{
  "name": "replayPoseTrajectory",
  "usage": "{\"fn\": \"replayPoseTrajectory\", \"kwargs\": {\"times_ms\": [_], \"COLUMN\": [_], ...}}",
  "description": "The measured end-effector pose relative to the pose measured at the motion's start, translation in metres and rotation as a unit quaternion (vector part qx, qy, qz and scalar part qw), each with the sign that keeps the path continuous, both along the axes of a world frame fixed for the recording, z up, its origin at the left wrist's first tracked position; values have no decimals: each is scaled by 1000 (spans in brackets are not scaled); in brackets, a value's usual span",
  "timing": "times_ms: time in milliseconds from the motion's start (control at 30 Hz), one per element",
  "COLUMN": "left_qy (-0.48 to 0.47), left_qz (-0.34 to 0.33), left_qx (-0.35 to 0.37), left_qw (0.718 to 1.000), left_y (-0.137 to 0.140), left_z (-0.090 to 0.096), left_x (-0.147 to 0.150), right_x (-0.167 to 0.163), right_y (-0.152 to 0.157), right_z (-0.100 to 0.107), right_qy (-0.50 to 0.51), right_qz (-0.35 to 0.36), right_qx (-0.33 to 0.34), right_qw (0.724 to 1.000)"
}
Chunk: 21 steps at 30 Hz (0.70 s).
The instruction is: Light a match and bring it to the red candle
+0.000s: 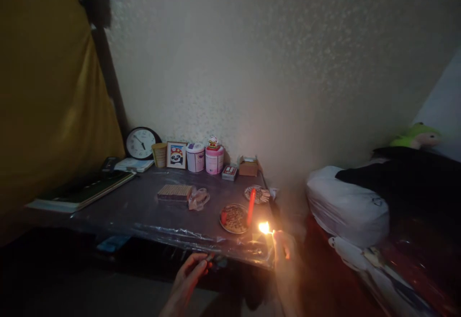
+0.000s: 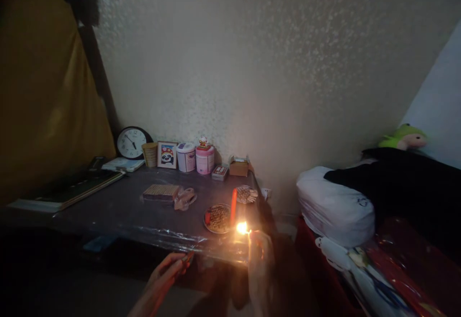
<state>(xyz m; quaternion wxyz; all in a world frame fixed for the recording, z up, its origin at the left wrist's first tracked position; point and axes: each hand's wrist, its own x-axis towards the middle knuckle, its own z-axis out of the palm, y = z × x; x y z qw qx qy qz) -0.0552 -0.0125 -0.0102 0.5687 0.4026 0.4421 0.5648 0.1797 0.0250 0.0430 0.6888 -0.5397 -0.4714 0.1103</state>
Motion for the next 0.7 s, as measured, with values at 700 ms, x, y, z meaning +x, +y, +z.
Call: {"fn": "replayPoseTrajectory", "kwargs": {"times_ms": [700], "left_qy": [-11], "left_qz": [-149], "left_qx": [26], "left_qw": [988], "left_y": [21], "left_z": [-12], "left_x": [35], "right_x": [13], "right_y": [43], "right_z": [0], "right_qy": [-30], "right_qz": [11], "right_qx": [55], "right_qw": [998]}}
